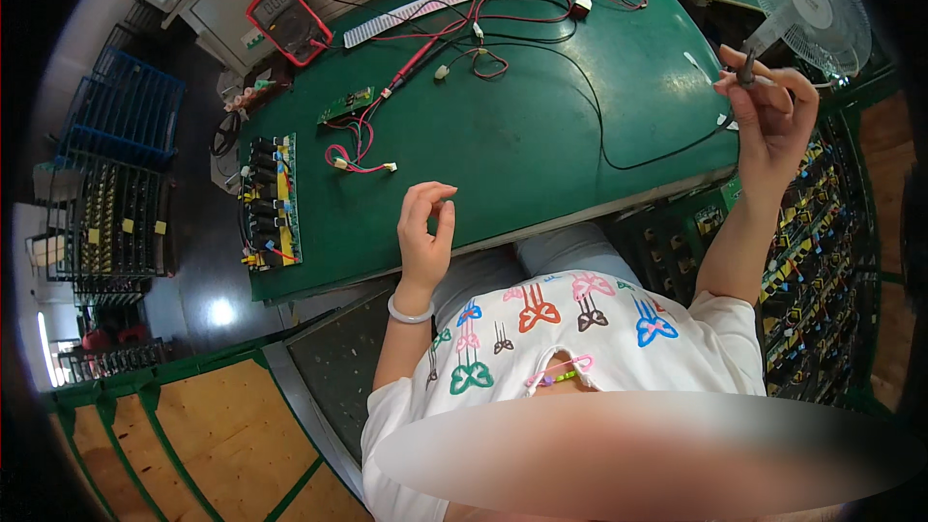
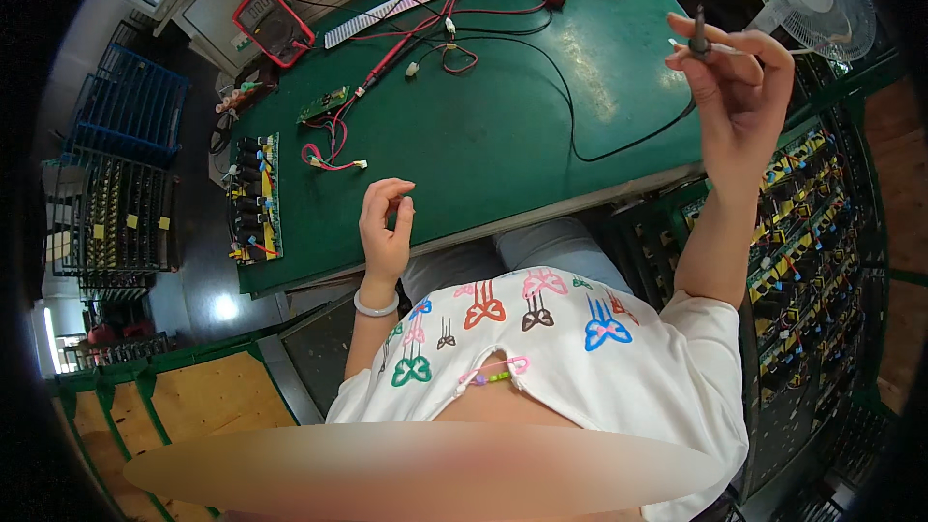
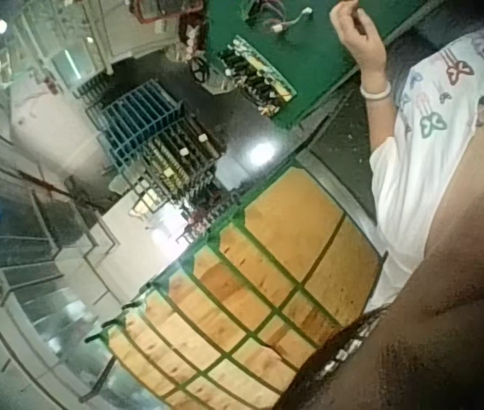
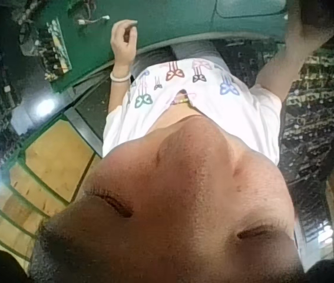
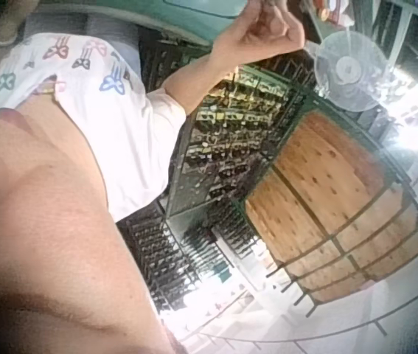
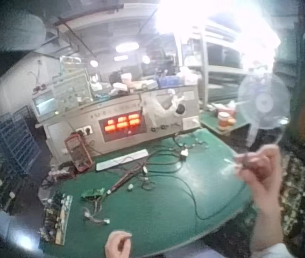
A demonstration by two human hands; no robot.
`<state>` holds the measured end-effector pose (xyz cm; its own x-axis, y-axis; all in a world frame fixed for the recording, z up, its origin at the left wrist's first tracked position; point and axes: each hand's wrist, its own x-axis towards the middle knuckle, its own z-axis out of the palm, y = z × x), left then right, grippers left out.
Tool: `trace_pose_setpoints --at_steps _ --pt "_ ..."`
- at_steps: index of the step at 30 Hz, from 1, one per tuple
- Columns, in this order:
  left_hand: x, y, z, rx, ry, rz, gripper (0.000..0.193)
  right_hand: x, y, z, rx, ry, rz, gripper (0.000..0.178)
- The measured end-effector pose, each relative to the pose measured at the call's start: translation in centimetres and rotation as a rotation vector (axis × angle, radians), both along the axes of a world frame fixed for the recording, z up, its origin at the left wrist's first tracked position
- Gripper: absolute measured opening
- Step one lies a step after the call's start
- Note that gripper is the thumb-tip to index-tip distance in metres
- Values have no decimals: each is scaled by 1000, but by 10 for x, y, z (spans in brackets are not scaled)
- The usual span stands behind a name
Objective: The person assembles electronic components onto a circuit board using a soldering iron, then tests the components with a multimeter connected by probes and cables.
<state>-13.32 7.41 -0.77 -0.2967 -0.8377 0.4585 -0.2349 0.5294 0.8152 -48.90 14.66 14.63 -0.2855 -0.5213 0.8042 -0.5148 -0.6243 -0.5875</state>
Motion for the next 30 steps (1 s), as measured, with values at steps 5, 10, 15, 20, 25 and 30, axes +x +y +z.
trace_pose_setpoints --at_steps 5,10,15,20,25,30 --pt "3 3 1 68 -24 -7 14 0 8 29 359 572 49 25" --pt "2 1 -5 53 -13 -8 13 -15 11 40 254 1030 -37 26" --pt "1 -1 -8 69 -10 -18 13 -13 23 36 415 1129 -46 21" --pt "0 -4 -12 35 -10 -7 13 -17 25 19 632 813 180 37" --pt "3 -2 -11 28 -31 4 13 -18 24 11 462 835 243 30" --pt "3 0 -9 31 -44 6 12 -8 16 22 323 886 336 28"
